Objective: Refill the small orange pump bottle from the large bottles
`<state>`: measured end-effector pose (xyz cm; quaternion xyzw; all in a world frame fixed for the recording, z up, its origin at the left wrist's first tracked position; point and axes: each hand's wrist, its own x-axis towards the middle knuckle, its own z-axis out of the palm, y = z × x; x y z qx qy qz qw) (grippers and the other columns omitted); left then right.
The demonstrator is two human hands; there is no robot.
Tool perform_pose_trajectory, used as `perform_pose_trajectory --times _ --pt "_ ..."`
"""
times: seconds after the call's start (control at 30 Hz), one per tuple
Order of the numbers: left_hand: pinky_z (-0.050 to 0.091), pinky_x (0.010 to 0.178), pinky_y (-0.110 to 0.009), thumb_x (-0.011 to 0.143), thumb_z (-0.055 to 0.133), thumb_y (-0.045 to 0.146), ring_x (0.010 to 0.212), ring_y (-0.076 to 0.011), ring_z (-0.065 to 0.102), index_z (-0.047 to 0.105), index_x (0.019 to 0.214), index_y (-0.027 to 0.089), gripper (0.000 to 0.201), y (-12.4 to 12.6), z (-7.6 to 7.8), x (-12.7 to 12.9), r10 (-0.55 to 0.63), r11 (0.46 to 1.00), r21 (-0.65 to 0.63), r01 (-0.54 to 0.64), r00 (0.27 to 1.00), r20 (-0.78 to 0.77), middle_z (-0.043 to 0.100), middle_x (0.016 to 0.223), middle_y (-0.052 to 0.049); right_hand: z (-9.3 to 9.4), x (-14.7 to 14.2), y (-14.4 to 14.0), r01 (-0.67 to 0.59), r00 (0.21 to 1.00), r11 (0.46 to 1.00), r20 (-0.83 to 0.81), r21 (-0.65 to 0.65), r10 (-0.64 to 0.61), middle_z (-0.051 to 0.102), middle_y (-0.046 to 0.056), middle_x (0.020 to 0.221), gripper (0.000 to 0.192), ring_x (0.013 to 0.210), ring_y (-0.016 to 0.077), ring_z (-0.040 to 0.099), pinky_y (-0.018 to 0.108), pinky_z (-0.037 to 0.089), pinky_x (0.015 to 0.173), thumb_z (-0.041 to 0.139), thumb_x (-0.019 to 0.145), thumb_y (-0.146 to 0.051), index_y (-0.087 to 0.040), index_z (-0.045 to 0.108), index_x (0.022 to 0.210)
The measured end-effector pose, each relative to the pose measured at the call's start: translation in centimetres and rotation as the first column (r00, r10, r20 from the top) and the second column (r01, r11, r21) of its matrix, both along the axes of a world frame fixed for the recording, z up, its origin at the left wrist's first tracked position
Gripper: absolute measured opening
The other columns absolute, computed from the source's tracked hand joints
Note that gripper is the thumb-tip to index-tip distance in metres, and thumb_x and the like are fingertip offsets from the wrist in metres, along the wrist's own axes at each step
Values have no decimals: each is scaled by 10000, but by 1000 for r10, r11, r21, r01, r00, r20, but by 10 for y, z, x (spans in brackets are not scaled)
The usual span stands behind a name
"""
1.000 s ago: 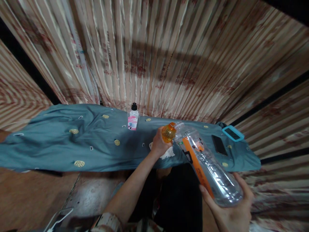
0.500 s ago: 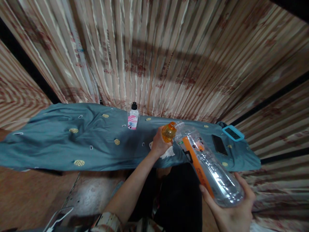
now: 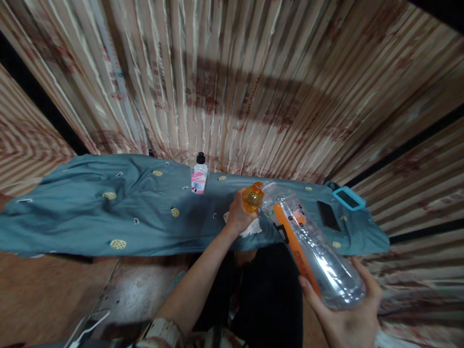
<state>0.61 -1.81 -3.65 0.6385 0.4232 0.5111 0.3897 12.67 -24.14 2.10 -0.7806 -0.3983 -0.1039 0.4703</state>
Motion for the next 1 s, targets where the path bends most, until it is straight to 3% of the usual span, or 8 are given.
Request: perform_pose_trajectory --times 0.4,0.73,1.0 --pt "561 883 -400 580 752 79 1001 -242 695 440 1185 227 696 0 0 -1 3 1000 -6 -3 1000 -5 672 1128 -47 -1 2 0 -29 999 1000 16 10 29 569 169 1137 1179 1074 395 572 667 404 978 805 476 -699 -105 425 1421" --pt "558 906 -404 583 750 75 1041 -247 688 442 1188 237 697 -1 2 -1 3 1000 7 -3 1000 -2 666 1166 -53 6 -6 1 10 998 1000 -66 -11 -10 566 169 1198 1195 1061 371 583 648 383 1014 800 466 -714 -132 415 1437" --pt "562 883 -406 589 756 82 1008 -243 694 445 1195 230 697 0 0 -1 -5 1000 -1 5 1000 1 673 1135 -49 3 -3 0 1 999 1000 -45 -14 -2 558 196 1230 1199 1084 410 579 668 409 966 797 465 -715 -119 415 1433"
